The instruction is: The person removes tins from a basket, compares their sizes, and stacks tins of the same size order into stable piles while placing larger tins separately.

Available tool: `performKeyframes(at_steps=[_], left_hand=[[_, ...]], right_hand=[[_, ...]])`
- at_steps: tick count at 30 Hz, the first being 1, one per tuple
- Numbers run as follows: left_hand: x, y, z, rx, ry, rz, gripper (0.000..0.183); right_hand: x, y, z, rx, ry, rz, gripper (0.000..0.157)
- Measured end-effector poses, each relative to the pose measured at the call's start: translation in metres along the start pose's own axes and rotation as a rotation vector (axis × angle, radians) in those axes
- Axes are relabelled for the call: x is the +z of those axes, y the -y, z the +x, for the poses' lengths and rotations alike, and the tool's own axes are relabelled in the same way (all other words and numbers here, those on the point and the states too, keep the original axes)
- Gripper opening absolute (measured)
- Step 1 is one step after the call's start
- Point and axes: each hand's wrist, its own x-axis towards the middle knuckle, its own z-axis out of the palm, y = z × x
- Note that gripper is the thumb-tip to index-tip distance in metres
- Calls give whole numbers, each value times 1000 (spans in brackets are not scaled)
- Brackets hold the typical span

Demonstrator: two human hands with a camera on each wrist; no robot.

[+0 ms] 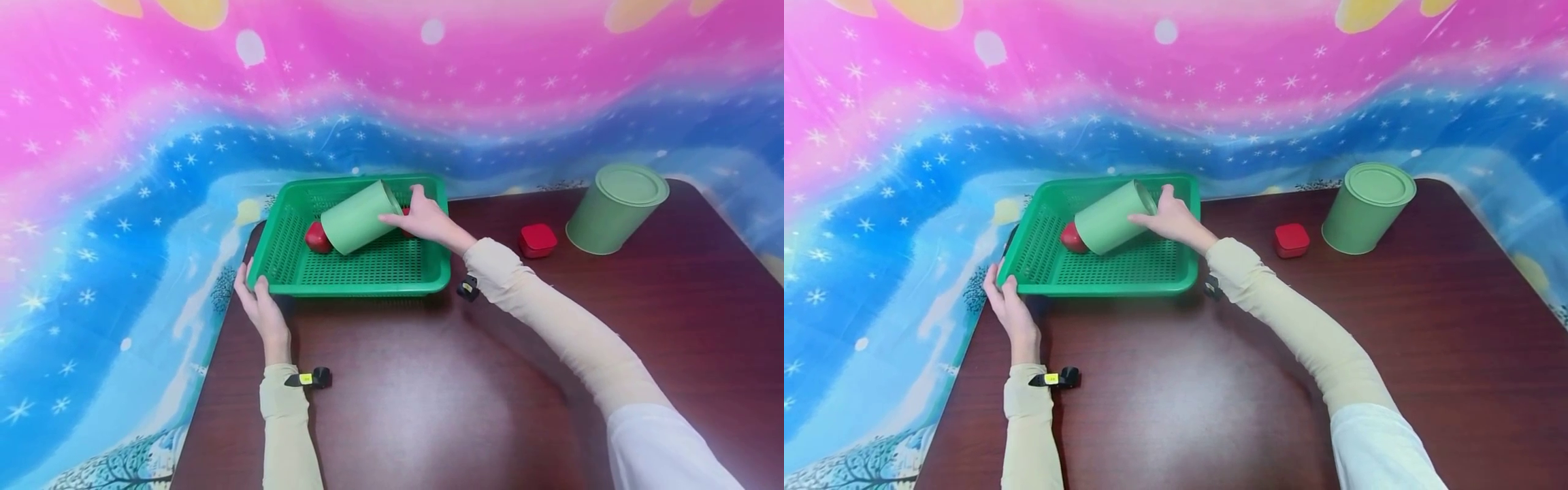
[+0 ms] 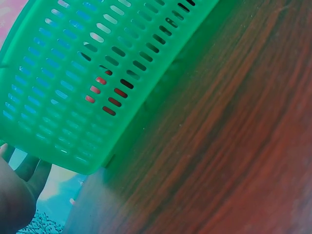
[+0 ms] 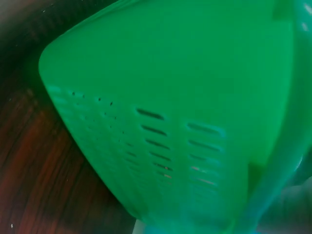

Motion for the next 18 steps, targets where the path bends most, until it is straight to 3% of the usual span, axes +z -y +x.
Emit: performKeyframes(at_steps=[6,12,18], left_hand=[[-6,18,9,7,-4,25,53],[-1,-5,-2,-15,9,37,55],[1,-5,-2,-11,-5,25,54]], right_hand=[[5,2,7,107,76,118,116],[7,-1,14,154,157,287,118],[10,-3,22,209,237,424,111]])
